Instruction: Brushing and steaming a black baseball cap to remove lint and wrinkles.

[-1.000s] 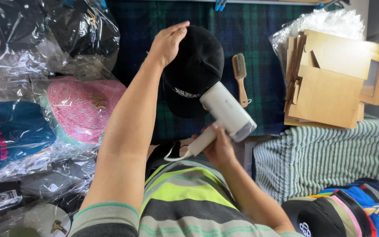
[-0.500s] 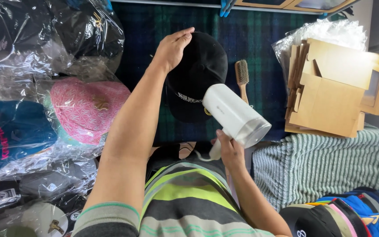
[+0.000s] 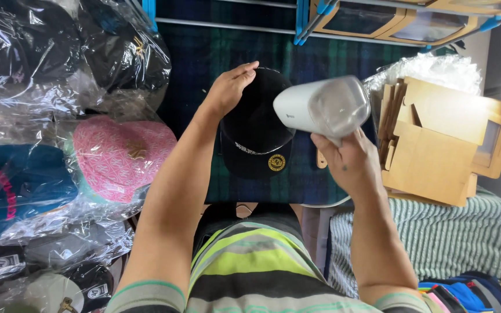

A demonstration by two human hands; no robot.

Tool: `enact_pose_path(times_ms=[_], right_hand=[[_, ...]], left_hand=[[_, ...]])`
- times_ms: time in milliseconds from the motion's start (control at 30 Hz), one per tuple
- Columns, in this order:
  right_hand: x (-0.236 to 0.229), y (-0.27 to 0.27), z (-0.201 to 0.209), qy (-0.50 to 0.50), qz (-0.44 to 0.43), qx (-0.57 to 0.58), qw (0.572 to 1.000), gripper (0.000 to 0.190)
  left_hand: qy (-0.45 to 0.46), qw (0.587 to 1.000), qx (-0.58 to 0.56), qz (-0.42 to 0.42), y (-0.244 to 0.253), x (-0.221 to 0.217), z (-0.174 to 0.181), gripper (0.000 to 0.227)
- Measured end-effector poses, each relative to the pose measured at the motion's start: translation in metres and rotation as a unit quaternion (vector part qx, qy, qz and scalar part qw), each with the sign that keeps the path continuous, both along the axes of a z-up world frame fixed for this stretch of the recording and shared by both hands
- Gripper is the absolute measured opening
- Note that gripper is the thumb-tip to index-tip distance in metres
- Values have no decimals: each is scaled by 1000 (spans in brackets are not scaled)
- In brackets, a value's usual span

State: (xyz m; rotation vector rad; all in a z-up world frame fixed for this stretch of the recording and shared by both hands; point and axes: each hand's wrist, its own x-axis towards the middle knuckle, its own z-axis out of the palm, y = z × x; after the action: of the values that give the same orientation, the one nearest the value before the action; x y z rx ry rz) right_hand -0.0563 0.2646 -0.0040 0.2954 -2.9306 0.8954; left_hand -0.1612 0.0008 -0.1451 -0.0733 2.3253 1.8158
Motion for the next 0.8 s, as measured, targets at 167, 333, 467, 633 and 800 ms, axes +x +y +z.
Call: enact_pose_path(times_ms=[167,333,467,633,800], right_hand=[[-74,-16,23,-76,69,8,995,60],[-98,15,21,-228,-14,-11,973,57],[-53,16,34,-201,-27,-26,979,56],[-18,24,0,-50,59,20,997,50],[-61,-6,32,-12,120,69,990,59]], left_hand=[[-75,997,-20,7,-1,-4,9,39],[-101,995,-3,22,6,-2,13,38],[-48,998,30,31,0,2,9,38],[-32,999,18,29,4,4,13,40],[-34,999,10,16,2,1,9,36]])
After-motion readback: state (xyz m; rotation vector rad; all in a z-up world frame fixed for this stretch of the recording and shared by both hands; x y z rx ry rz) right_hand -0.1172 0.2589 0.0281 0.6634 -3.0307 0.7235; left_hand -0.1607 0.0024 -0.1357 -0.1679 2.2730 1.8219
